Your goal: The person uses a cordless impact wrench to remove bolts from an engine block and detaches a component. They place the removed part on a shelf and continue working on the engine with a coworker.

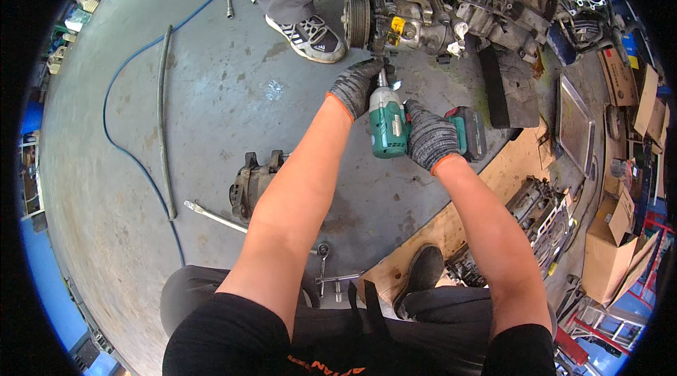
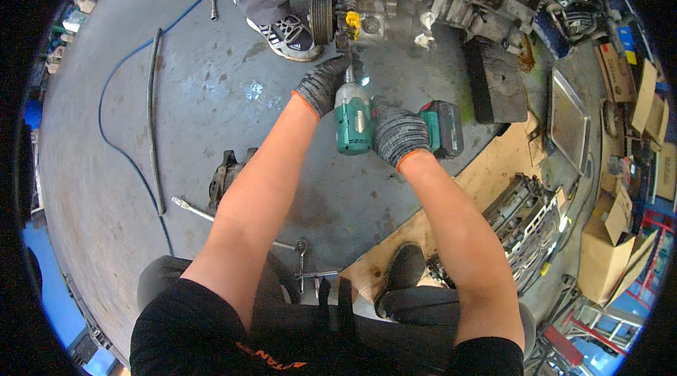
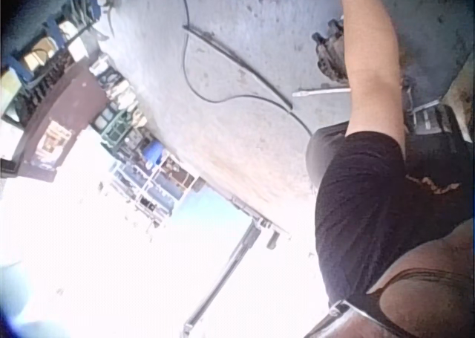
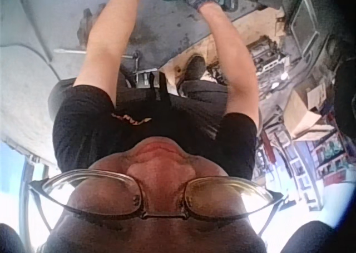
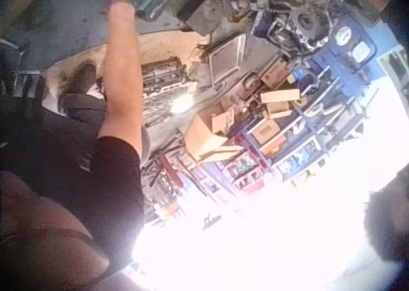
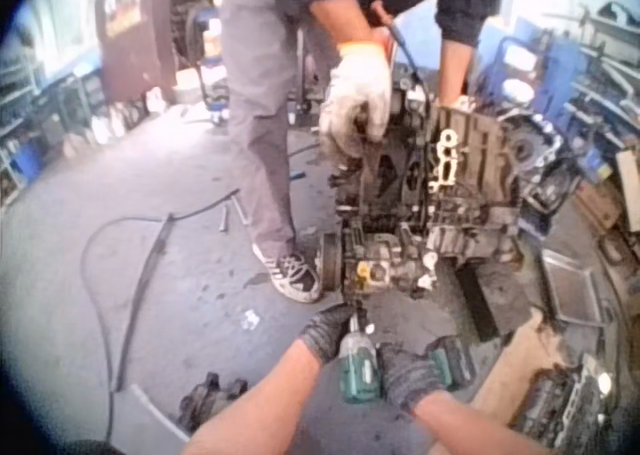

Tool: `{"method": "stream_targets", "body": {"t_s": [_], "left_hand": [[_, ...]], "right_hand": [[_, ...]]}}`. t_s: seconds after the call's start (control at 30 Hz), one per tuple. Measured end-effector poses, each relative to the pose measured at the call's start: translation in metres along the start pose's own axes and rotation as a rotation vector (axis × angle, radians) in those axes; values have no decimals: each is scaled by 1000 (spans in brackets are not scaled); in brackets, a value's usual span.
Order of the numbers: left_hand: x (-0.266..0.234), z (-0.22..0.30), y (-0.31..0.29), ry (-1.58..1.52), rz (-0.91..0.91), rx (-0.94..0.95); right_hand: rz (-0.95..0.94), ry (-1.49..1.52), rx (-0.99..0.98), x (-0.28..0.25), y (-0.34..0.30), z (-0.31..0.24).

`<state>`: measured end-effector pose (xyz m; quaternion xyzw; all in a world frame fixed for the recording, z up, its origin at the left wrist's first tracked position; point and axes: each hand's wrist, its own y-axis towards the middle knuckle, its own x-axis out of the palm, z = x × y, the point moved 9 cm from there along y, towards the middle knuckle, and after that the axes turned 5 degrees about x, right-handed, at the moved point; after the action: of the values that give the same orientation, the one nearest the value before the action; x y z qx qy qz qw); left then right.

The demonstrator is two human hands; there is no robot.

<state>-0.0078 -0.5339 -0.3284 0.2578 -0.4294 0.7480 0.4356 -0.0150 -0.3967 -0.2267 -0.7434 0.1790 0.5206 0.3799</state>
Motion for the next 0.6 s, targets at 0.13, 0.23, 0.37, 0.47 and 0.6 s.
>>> {"method": "stream_targets", "body": {"t_s": [0.13, 0.23, 0.37, 0.47, 0.6], "left_hand": [[-3, 19, 13, 75, -10, 45], [-3, 24, 20, 37, -40, -45], [4, 38, 23, 3, -86, -63], [5, 50, 26, 117, -49, -54], [4, 67, 34, 190, 1, 4]], "right_hand": [[-53, -16, 67, 1, 5, -14], [-48, 0, 81, -4, 10, -26], [-29, 28, 101, -11, 16, -34], [-32, 15, 126, -9, 18, -40], [48, 67, 98, -11, 17, -59]]}}
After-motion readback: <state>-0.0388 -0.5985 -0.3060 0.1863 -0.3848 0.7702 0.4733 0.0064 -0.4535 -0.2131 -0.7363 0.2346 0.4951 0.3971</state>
